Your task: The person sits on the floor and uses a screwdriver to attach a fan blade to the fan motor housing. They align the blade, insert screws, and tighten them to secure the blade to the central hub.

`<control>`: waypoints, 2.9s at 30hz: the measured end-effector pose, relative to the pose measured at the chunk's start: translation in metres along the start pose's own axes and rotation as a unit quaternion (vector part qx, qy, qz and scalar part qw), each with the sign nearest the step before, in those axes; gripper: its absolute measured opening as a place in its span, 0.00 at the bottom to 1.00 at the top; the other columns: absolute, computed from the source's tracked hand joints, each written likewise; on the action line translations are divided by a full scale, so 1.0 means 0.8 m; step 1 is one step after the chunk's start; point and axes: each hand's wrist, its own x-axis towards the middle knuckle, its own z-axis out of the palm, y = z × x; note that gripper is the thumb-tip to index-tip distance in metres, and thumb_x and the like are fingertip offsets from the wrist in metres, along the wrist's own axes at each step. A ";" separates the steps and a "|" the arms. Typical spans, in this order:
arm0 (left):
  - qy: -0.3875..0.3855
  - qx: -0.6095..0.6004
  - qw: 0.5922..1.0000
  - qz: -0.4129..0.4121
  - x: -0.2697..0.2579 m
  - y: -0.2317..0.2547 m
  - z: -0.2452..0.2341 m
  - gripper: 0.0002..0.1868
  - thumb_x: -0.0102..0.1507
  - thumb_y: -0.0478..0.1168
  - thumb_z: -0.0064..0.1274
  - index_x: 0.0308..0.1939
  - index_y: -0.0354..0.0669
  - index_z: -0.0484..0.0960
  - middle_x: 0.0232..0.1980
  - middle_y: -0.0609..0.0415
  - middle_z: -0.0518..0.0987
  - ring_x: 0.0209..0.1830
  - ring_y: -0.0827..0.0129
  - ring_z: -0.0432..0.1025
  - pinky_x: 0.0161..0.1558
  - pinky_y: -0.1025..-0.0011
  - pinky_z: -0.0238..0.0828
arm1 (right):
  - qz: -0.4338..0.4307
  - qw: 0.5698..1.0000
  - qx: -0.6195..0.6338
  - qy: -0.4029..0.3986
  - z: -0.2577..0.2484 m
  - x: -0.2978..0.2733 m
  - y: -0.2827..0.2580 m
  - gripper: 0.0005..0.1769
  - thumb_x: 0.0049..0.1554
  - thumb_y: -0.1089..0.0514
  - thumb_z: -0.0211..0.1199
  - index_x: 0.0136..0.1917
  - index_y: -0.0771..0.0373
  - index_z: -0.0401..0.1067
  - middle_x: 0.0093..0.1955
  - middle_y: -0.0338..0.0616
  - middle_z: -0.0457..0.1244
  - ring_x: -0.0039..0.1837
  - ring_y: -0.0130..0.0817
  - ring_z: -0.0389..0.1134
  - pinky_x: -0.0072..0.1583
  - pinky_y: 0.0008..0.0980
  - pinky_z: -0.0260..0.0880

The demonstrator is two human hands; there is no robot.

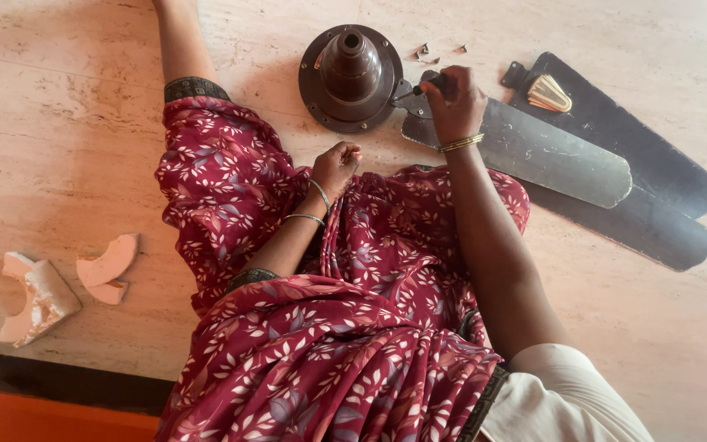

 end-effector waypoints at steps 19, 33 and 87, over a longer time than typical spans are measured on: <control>0.065 0.243 0.909 0.332 0.092 0.239 0.029 0.18 0.60 0.36 0.63 0.54 0.44 0.82 0.50 0.49 0.83 0.48 0.59 0.78 0.50 0.64 0.79 | -0.076 0.997 0.006 -0.016 0.028 0.006 -0.004 0.16 0.56 0.67 0.69 0.58 0.65 0.75 0.50 0.45 0.71 0.49 0.32 0.76 0.51 0.30 0.78; 0.069 0.319 0.883 0.338 0.121 0.223 0.007 0.10 0.63 0.33 0.61 0.48 0.44 0.82 0.45 0.51 0.84 0.45 0.61 0.80 0.44 0.67 0.81 | 0.090 0.984 -0.058 -0.145 0.034 0.002 0.044 0.10 0.55 0.64 0.70 0.52 0.57 0.81 0.48 0.41 0.74 0.46 0.30 0.76 0.49 0.30 0.77; 0.106 0.248 0.911 0.312 0.077 0.242 -0.022 0.14 0.62 0.35 0.64 0.51 0.46 0.82 0.46 0.54 0.84 0.48 0.59 0.80 0.48 0.65 0.79 | 0.120 0.975 -0.112 -0.147 0.054 0.002 0.065 0.12 0.56 0.62 0.69 0.53 0.55 0.81 0.46 0.36 0.72 0.46 0.28 0.73 0.50 0.28 0.75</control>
